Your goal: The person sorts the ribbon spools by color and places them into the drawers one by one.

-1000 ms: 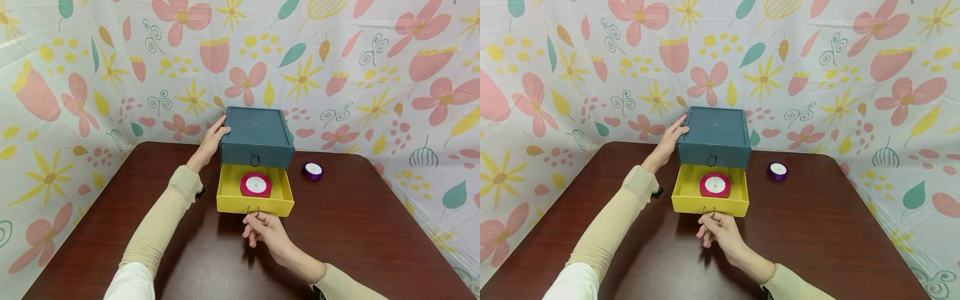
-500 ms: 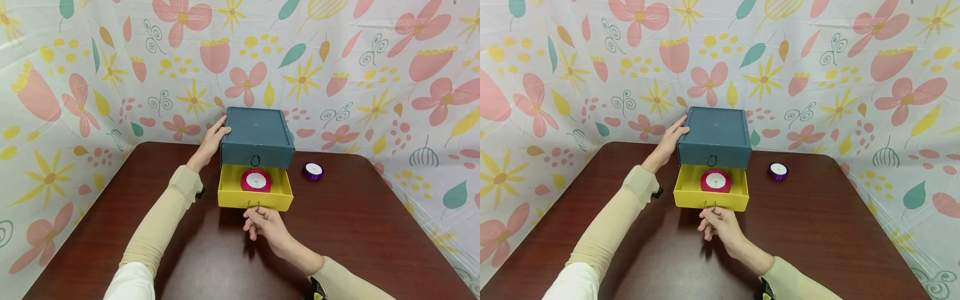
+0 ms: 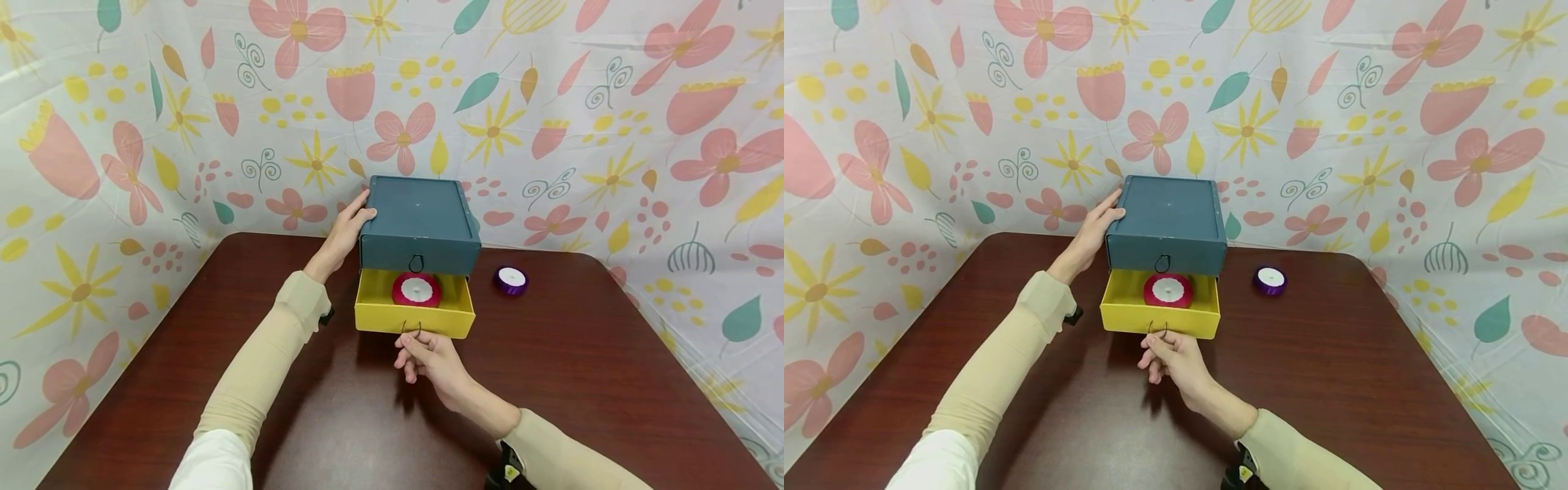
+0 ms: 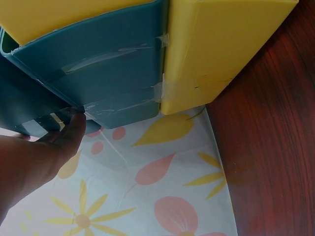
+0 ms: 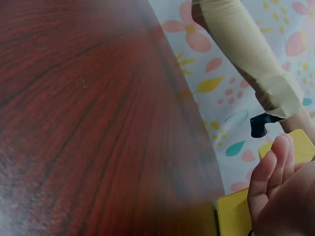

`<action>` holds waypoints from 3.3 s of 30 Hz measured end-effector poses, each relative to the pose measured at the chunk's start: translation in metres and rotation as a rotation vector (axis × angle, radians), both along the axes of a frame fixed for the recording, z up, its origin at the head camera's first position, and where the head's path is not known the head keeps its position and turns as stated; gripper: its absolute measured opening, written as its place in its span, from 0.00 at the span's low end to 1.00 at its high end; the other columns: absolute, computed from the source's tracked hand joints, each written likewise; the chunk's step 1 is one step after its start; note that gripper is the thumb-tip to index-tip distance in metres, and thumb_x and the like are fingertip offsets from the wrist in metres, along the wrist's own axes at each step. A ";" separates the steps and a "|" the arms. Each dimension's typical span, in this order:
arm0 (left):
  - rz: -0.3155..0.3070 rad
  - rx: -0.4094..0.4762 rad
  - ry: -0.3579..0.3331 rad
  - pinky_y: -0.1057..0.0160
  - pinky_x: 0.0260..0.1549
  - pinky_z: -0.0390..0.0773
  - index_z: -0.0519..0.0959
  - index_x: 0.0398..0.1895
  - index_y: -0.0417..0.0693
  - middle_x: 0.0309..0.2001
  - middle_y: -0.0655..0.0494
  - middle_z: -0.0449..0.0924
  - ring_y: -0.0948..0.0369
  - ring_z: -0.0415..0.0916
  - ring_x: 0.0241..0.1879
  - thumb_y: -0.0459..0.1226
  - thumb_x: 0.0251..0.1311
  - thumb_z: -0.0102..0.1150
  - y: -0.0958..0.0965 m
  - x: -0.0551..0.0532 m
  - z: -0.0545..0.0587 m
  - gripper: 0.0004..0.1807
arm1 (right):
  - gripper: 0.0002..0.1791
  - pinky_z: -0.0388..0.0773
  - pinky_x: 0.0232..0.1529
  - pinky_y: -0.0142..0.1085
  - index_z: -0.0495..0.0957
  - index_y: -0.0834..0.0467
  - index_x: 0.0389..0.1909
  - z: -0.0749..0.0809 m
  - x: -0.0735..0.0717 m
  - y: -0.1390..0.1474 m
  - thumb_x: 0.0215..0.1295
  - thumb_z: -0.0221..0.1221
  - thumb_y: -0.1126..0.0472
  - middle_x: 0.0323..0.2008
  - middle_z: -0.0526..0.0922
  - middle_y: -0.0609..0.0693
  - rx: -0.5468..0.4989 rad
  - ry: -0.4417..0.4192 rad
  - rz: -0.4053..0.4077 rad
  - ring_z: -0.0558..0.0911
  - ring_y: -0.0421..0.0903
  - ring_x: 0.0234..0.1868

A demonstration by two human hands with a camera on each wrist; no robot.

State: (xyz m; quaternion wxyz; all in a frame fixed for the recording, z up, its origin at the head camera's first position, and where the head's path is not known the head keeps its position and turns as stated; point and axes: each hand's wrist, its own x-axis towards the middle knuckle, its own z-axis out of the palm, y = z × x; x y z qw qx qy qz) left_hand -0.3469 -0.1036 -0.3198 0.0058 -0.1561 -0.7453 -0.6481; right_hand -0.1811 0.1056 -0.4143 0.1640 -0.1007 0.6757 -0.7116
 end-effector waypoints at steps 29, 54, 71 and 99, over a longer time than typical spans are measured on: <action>-0.001 -0.005 -0.011 0.49 0.73 0.53 0.49 0.77 0.66 0.78 0.62 0.44 0.58 0.44 0.77 0.52 0.69 0.45 -0.001 0.000 0.000 0.35 | 0.11 0.74 0.25 0.30 0.76 0.57 0.36 0.001 -0.026 -0.003 0.73 0.51 0.54 0.21 0.83 0.43 -0.021 -0.033 -0.048 0.74 0.38 0.16; -0.004 -0.019 -0.005 0.50 0.74 0.51 0.49 0.77 0.66 0.78 0.61 0.44 0.59 0.41 0.78 0.52 0.69 0.45 -0.001 0.000 0.000 0.35 | 0.15 0.76 0.27 0.30 0.72 0.68 0.44 0.007 -0.054 -0.005 0.75 0.49 0.57 0.22 0.83 0.44 -0.067 -0.065 -0.052 0.77 0.38 0.19; -0.007 -0.020 0.010 0.51 0.73 0.52 0.48 0.78 0.63 0.78 0.60 0.45 0.59 0.43 0.77 0.51 0.69 0.45 -0.001 0.000 0.001 0.35 | 0.12 0.82 0.41 0.33 0.73 0.61 0.37 0.004 -0.066 -0.006 0.76 0.46 0.58 0.29 0.87 0.47 -0.154 -0.047 -0.025 0.85 0.42 0.32; -0.011 -0.012 0.011 0.51 0.73 0.52 0.49 0.77 0.65 0.78 0.61 0.45 0.59 0.44 0.77 0.52 0.69 0.44 0.000 -0.001 -0.001 0.35 | 0.20 0.80 0.34 0.32 0.71 0.71 0.46 0.005 -0.068 -0.002 0.73 0.51 0.54 0.27 0.85 0.47 -0.117 -0.054 -0.009 0.82 0.41 0.26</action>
